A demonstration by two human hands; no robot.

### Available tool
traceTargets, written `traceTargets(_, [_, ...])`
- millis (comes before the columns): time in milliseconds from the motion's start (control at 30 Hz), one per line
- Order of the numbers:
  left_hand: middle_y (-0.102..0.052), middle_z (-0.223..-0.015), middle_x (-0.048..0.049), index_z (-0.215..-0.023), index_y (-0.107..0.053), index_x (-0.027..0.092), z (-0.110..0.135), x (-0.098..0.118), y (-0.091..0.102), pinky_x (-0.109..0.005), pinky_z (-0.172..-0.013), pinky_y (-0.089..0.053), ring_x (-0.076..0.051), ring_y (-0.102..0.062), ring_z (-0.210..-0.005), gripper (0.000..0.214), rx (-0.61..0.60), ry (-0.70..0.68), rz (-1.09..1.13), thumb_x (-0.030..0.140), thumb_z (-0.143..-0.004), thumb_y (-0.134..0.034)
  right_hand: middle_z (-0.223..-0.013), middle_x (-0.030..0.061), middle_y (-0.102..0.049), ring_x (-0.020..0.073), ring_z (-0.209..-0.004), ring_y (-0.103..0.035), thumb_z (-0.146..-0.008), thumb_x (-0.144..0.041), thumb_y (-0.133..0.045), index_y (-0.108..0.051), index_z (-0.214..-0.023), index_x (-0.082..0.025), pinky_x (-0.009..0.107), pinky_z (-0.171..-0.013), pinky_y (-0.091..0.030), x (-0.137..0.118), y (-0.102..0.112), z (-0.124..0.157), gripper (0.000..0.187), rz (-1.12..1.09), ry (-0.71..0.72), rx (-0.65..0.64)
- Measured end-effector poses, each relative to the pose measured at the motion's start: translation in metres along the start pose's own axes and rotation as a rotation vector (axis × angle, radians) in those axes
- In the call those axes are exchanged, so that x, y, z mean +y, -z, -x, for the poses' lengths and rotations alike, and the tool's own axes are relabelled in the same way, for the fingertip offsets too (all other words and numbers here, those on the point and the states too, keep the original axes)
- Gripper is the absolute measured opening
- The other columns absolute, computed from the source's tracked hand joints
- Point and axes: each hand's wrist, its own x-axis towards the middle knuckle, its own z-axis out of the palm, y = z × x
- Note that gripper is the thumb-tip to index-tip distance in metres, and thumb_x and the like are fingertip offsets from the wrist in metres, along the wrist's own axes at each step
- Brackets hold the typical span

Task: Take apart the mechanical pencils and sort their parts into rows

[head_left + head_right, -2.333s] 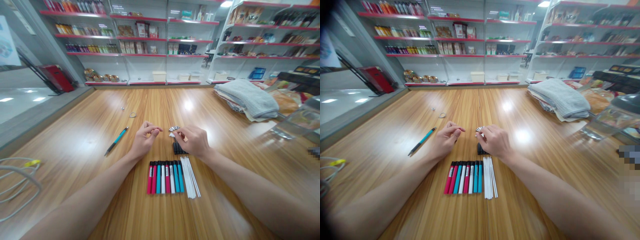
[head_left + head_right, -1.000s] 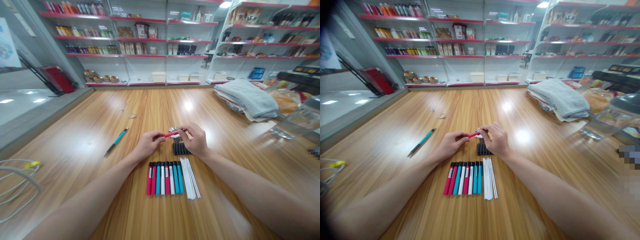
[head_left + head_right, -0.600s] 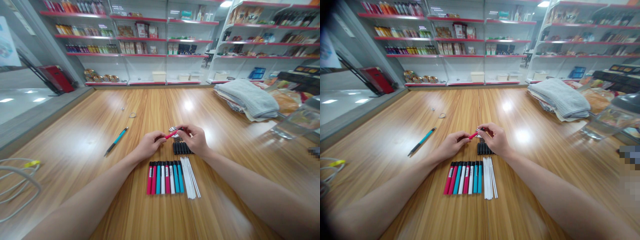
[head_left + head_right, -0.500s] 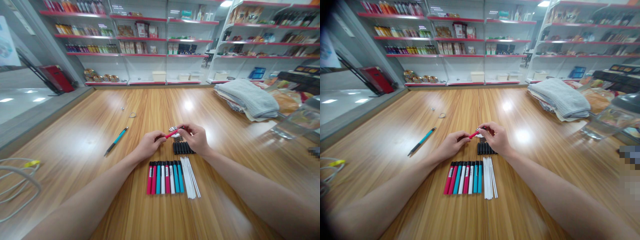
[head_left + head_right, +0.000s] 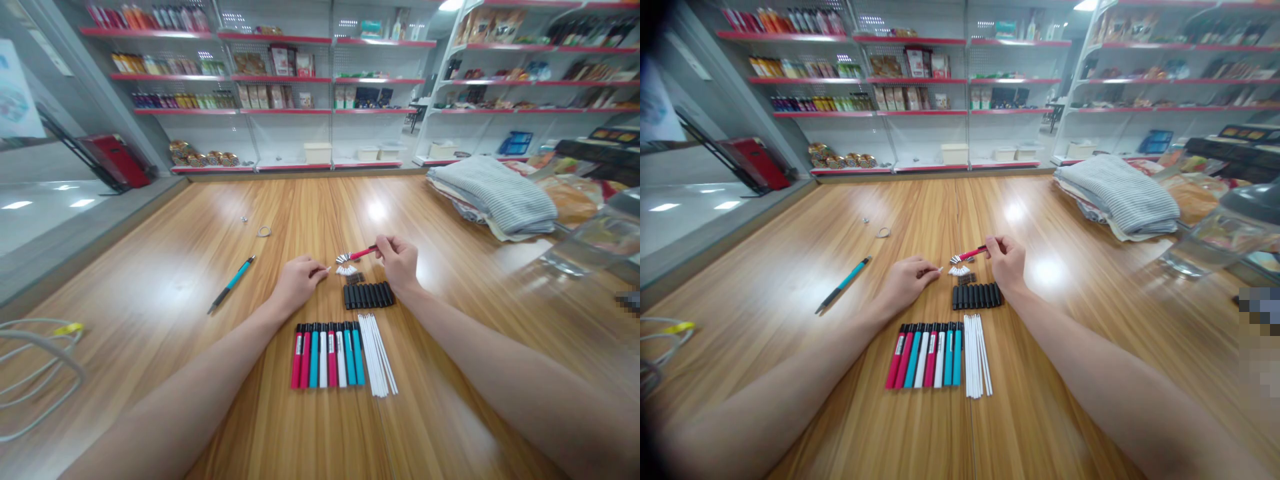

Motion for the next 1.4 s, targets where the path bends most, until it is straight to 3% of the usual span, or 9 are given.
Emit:
traceTargets(167, [-0.06, -0.077, -0.004, -0.084, -0.071, 0.018, -0.007, -0.002, -0.006, -0.028, -0.069, -0.042, -0.016, -0.056, -0.074, 0.018, -0.006, -0.011, -0.034, 0.03, -0.085, -0.058, -0.055, -0.0007, -0.052, 0.0111, -0.052, -0.045, -0.081, -0.051, -0.051, -0.055, -0.064, -0.017, 0.024, -0.053, -0.036, 0.001, -0.001, 0.001, 0.039, 0.127, 0.017, 0.088])
traceTargets(433, [-0.061, -0.083, -0.0044, -0.085, -0.067, 0.017, 0.0, 0.006, 0.003, -0.027, -0.067, -0.044, -0.014, -0.056, -0.072, 0.016, -0.023, -0.047, 0.015, 0.027, -0.086, -0.055, -0.055, -0.0011, -0.052, 0.0115, -0.054, -0.045, -0.082, -0.05, -0.049, -0.057, -0.063, -0.016, 0.024, -0.052, -0.032, 0.011, 0.003, -0.002, 0.039, 0.269, 0.018, 0.139])
traceTargets(600, [-0.066, -0.093, -0.0052, -0.087, -0.067, 0.018, 0.001, 0.011, 0.004, -0.029, -0.078, -0.047, -0.016, -0.06, -0.085, 0.015, -0.092, -0.128, 0.067, 0.021, -0.087, -0.052, -0.051, -0.0012, -0.051, 0.0112, -0.05, -0.043, -0.081, -0.049, -0.051, -0.058, -0.06, -0.016, 0.024, -0.05, -0.029, 0.018, 0.001, -0.005, 0.04, 0.312, 0.027, 0.178])
traceTargets(800, [-0.068, -0.101, -0.0046, -0.094, -0.066, 0.019, 0.0, 0.009, 0.002, -0.035, -0.09, -0.045, -0.018, -0.06, -0.095, 0.018, -0.107, -0.142, 0.081, 0.02, -0.089, -0.049, -0.051, -0.0009, -0.053, 0.0116, -0.05, -0.045, -0.081, -0.047, -0.052, -0.06, -0.061, -0.016, 0.025, -0.051, -0.029, 0.018, 0.001, -0.005, 0.039, 0.354, 0.038, 0.178])
traceTargets(1400, [-0.067, -0.102, -0.0047, -0.096, -0.065, 0.02, 0.0, 0.009, 0.002, -0.034, -0.089, -0.046, -0.018, -0.061, -0.095, 0.019, -0.12, -0.155, 0.084, 0.021, -0.09, -0.047, -0.056, 0.001, -0.059, 0.0129, -0.052, -0.049, -0.081, -0.043, -0.052, -0.066, -0.065, -0.016, 0.026, -0.052, -0.027, 0.016, 0.002, -0.006, 0.035, 0.505, 0.044, 0.128])
